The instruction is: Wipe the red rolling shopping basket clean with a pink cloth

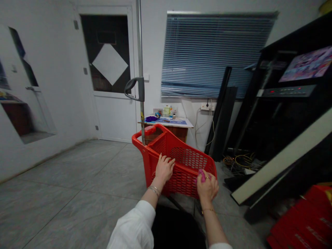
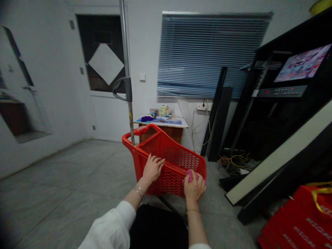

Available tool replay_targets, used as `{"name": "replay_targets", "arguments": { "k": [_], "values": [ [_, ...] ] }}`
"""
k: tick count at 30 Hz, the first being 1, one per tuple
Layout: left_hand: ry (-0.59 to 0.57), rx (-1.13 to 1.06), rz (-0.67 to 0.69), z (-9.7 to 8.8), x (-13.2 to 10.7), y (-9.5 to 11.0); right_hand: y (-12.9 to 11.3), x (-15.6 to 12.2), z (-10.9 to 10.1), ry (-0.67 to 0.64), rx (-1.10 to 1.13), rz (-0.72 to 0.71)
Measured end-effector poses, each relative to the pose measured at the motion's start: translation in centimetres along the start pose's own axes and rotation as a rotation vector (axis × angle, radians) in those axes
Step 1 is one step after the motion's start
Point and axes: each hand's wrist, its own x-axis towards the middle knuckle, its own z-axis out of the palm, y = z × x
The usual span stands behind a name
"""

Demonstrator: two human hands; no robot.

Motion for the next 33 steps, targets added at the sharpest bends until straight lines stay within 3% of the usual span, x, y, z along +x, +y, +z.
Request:
{"name": "replay_targets", "arguments": {
  "k": [5,8,10,13,17,20,22,24,29,31,33],
  "values": [
    [-0.005,0.005,0.01,0.0,-0.1,0.0,-7.2,-0.5,1.1,-0.142,0.039,-0.169],
    [-0.017,0.022,0.013,-0.3,-0.2,-0.2,-9.4,-0.6,1.4,-0.193,0.073,-0.214],
    [-0.018,0.03,0.017,-0.5,-0.2,-0.4,-9.0,-0.5,1.4,-0.207,0.082,-0.245],
    [-0.02,0.039,0.025,-0.6,-0.1,-0.5,-6.0,-0.2,1.0,-0.205,0.07,-0.261],
    [-0.016,0.035,0.015,-0.4,0.0,-0.3,-0.7,0.4,0.3,-0.105,-0.008,-0.125],
    [-0.001,0.022,-0.006,-0.2,0.0,0.1,1.2,0.4,-0.2,-0.005,-0.055,0.003],
    [0.008,0.014,-0.005,-0.1,0.0,0.2,0.3,0.2,-0.2,0.037,-0.073,0.053],
    [0.011,0.01,0.001,0.0,0.0,0.3,-2.1,0.0,0.0,0.014,-0.069,0.024],
    [-0.011,0.033,0.005,-0.1,-0.1,0.0,-8.9,-0.2,1.0,-0.216,0.022,-0.17],
    [-0.023,0.046,0.008,-0.3,0.0,-0.3,-9.5,-0.1,1.2,-0.249,0.056,-0.179],
    [-0.031,0.049,0.017,-0.5,0.0,-0.5,-8.7,-0.1,1.2,-0.258,0.092,-0.207]
  ]
}}
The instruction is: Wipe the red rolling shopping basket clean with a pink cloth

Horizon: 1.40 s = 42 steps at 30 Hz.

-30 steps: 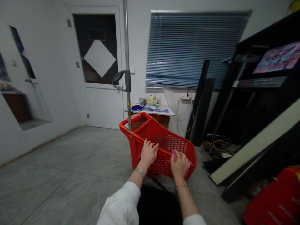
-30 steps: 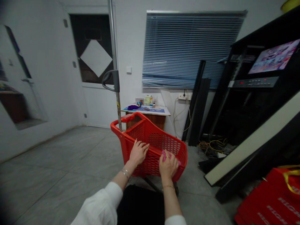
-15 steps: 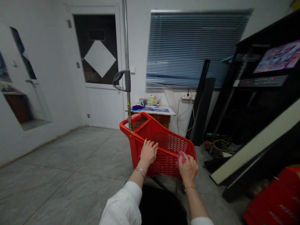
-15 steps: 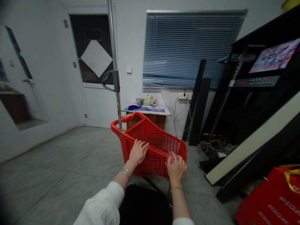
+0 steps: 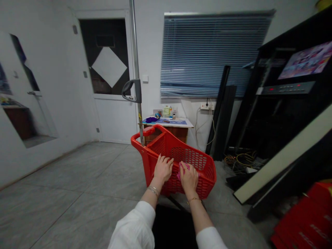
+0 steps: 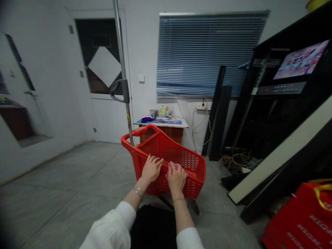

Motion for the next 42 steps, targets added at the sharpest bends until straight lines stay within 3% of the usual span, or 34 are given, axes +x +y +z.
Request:
{"name": "replay_targets", "arguments": {
  "k": [3,7,10,14,18,22,28,37,42],
  "values": [
    [0.001,-0.007,-0.001,-0.3,0.0,-0.1,3.1,-0.7,-0.7,0.029,0.01,-0.012],
    [0.008,-0.03,-0.024,-0.2,0.0,0.4,7.9,-1.7,-2.2,0.131,-0.026,0.085],
    [0.022,-0.05,-0.038,0.1,0.0,0.9,9.2,-2.2,-2.6,0.197,-0.058,0.169],
    [0.03,-0.049,-0.038,0.3,0.0,1.3,6.1,-2.0,-1.4,0.232,-0.085,0.227],
    [0.018,-0.025,-0.023,0.2,-0.1,1.2,1.6,-1.1,0.4,0.122,-0.041,0.064],
    [0.011,-0.005,-0.018,0.1,-0.2,0.7,0.9,-0.7,0.6,0.084,-0.044,-0.025],
    [0.039,-0.006,0.011,0.2,-0.3,0.2,4.9,-1.5,-1.2,0.07,-0.11,-0.131],
    [0.088,-0.034,-0.015,0.4,-0.2,0.6,14.5,-2.4,-4.5,0.025,-0.236,-0.211],
    [0.086,-0.028,-0.044,0.4,-0.6,1.0,15.9,-2.3,-4.3,0.036,-0.054,-0.218]
  ]
}}
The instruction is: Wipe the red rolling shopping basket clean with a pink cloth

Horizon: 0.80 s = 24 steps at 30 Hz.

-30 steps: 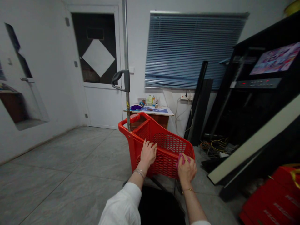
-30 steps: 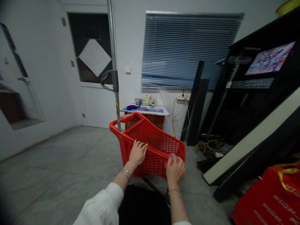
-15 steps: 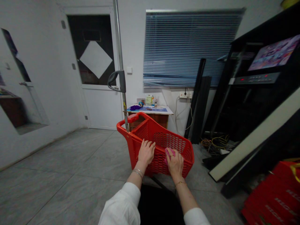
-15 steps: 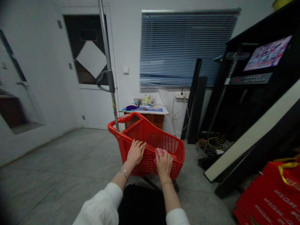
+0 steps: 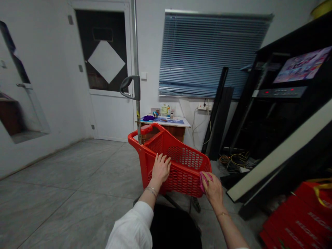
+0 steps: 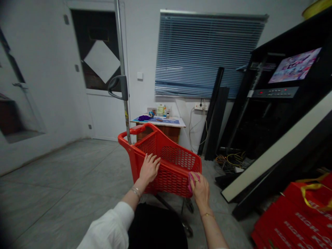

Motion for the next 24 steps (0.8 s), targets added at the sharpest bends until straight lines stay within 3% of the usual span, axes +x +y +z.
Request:
{"name": "replay_targets", "arguments": {
  "k": [3,7,12,15,18,21,24],
  "values": [
    [-0.038,-0.013,-0.003,-0.1,-0.2,-0.2,-0.7,0.1,0.1,-0.002,0.1,0.044],
    [-0.109,-0.026,-0.03,-0.1,0.1,-1.3,-2.5,0.0,-0.2,-0.014,0.074,0.094],
    [-0.146,0.035,-0.204,0.1,0.8,-2.5,-6.1,-0.3,0.4,-0.013,0.07,0.108],
    [-0.191,0.055,-0.336,0.9,0.6,-1.5,-8.7,-0.3,1.4,-0.003,0.099,0.138],
    [-0.223,-0.006,-0.401,2.2,-0.5,0.8,-11.3,-0.1,2.5,-0.009,0.148,0.151],
    [-0.172,-0.085,-0.467,3.3,-1.9,2.7,-13.2,-0.1,3.1,-0.013,0.243,0.131],
    [-0.13,-0.111,-0.491,3.6,-2.5,2.8,-13.8,0.2,2.4,-0.023,0.377,0.121]
  ]
}}
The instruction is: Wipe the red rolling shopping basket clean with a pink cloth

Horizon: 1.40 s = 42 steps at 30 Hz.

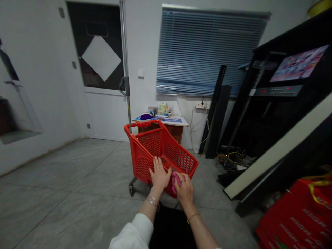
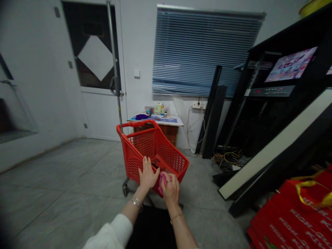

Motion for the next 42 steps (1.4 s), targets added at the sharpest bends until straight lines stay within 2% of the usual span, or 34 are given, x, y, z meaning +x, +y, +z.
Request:
{"name": "replay_targets", "arguments": {
  "k": [2,5,7,8,10,12,15,18,20,22,26,28,31,36,38,40,42],
  "values": [
    [0.013,-0.013,0.024,-0.3,0.5,-0.8,0.1,1.0,-1.6,0.037,0.046,0.059],
    [-0.009,-0.03,0.055,-0.7,1.7,-2.3,1.1,3.8,-5.1,0.205,-0.006,0.178],
    [-0.036,-0.041,0.071,-0.7,2.4,-3.0,1.9,5.8,-6.7,0.229,-0.064,0.152],
    [-0.039,-0.048,0.077,-0.6,2.7,-3.2,2.2,6.6,-7.0,0.18,-0.083,0.096],
    [-0.061,-0.06,0.097,-0.5,3.0,-3.6,2.4,7.3,-6.3,-0.021,-0.087,-0.063],
    [-0.091,-0.061,0.114,-0.4,3.2,-4.0,2.2,7.0,-4.4,-0.251,-0.072,-0.191],
    [-0.134,-0.035,0.148,-1.0,4.0,-4.9,1.2,5.5,-1.5,-0.453,-0.087,-0.195],
    [-0.192,0.017,0.169,-2.3,5.3,-6.2,-0.3,4.6,-0.3,-0.527,-0.118,-0.154],
    [-0.234,0.057,0.183,-3.2,6.0,-6.9,-1.5,4.3,0.0,-0.534,-0.134,-0.181],
    [-0.214,0.089,0.194,-3.6,6.0,-7.1,-2.8,4.1,0.4,-0.508,-0.152,-0.215],
    [-0.152,0.006,0.215,-3.1,3.6,-7.2,-5.3,3.4,2.4,-0.46,-0.174,-0.226],
    [-0.109,-0.054,0.175,-2.7,2.2,-7.4,-5.8,3.0,3.3,-0.439,-0.156,-0.212],
    [-0.121,-0.074,0.183,-2.9,1.0,-7.9,-4.5,3.1,3.4,-0.413,-0.113,-0.192],
    [-0.148,-0.029,0.21,-3.5,1.2,-7.4,1.5,4.8,1.0,-0.363,-0.116,-0.103],
    [-0.146,-0.012,0.222,-3.3,1.4,-7.0,3.0,5.4,0.3,-0.354,-0.119,-0.081],
    [-0.142,0.001,0.227,-3.1,1.6,-7.0,3.2,5.6,0.0,-0.357,-0.124,-0.074],
    [-0.142,0.015,0.217,-3.2,1.8,-7.6,2.4,5.4,0.2,-0.364,-0.13,-0.09]
  ]
}}
